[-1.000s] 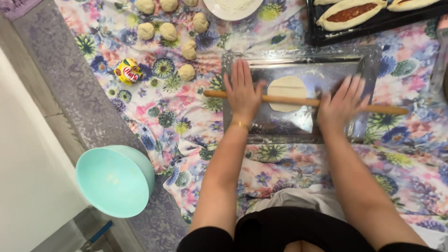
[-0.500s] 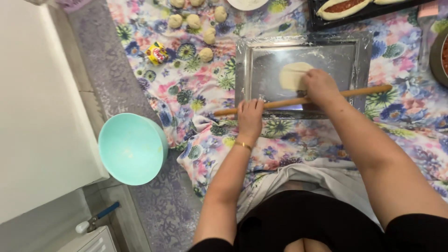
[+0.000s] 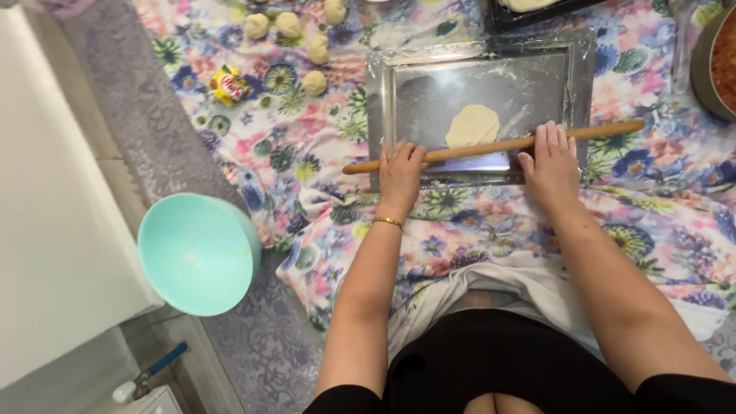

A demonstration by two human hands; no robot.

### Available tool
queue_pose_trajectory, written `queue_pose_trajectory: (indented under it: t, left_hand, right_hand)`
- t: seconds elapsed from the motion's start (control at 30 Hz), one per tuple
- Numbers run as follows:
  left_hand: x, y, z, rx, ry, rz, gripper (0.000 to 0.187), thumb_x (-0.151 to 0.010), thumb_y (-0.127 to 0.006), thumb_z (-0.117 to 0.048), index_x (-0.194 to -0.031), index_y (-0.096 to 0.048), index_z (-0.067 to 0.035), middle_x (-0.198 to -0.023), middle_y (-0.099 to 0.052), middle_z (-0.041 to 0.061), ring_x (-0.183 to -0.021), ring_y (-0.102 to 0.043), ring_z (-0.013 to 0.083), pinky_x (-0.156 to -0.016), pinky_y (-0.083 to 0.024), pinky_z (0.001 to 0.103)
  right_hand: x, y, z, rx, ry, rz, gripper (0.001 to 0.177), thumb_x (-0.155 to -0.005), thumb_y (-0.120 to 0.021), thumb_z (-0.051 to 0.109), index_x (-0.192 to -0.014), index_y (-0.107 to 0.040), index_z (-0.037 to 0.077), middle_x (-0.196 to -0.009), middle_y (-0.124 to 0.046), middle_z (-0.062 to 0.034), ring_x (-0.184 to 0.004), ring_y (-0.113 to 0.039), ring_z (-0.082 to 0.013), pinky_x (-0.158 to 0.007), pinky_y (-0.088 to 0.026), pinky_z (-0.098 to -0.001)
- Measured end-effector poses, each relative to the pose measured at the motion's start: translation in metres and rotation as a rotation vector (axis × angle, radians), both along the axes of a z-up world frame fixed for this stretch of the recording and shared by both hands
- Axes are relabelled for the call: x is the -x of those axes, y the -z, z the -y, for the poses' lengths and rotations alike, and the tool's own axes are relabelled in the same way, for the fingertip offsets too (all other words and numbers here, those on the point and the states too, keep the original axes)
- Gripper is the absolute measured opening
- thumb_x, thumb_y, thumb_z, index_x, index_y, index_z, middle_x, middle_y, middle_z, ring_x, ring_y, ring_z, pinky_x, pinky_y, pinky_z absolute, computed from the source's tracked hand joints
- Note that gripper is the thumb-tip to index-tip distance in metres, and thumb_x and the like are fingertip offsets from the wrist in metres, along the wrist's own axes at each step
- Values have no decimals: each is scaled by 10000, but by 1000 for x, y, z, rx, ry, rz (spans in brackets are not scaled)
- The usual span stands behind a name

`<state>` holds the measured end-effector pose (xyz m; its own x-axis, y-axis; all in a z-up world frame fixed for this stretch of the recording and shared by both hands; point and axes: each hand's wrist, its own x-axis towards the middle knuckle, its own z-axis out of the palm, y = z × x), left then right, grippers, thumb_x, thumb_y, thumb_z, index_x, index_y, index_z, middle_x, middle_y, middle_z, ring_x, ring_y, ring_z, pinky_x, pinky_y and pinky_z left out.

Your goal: The person takes dough pieces, rolls them into balls between their palms, dips them in flour, and rolls one flat with a rolling pin on a metal tray. They then spoon red topping onto the flattened dough and pinch the edges to shape a filled flatbread.

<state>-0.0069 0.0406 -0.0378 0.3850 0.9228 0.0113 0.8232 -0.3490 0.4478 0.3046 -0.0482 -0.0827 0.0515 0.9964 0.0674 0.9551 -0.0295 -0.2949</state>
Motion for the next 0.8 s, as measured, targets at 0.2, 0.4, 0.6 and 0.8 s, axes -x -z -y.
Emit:
queue_pose_trajectory:
  t: [0.2,0.4,0.6,0.8]
  left_hand:
    - [-35,46,-54,-65,-234,-199,721,-979,-601,-411,-1570,-364,-72,-1643,-346,136,-1541,-279,260,-1235,-125,646]
    - [-79,65,-186,-197,-458,-337,697,-1069,-540,-412,-1610,-278,-59,-1705,-269,71,-1609,-204,215,-1299,-112,627]
    - [-72,60,-169,-106,-326,-168,848,-1002,-573,-510,-1611,-264,-6,-1702,-232,136,-1590,-199,271,-1286,-156,563]
    - [-28,24,-55,46,-166,-210,778,-923,-654,-437,-1558,-364,-94,-1627,-366,102,-1536,-247,320,-1218,-121,618]
  right_hand:
    - [-6,26,-61,119,66,21,675,-1083,-602,304,-1614,-372,-43,-1701,-347,-251,-1576,-310,-420,-1270,-221,-634]
    - [-21,43,-192,127,524,-18,829,-1148,-601,418,-1652,-146,-57,-1722,-85,-310,-1604,-137,-452,-1256,-102,-647]
    - [-10,21,-154,179,496,-71,812,-1195,-563,447,-1730,-144,3,-1774,-89,-264,-1663,-124,-419,-1299,-78,-650]
    - [23,-30,-43,299,270,-72,725,-997,-621,326,-1545,-331,-49,-1643,-294,-273,-1550,-230,-421,-1178,-103,-720]
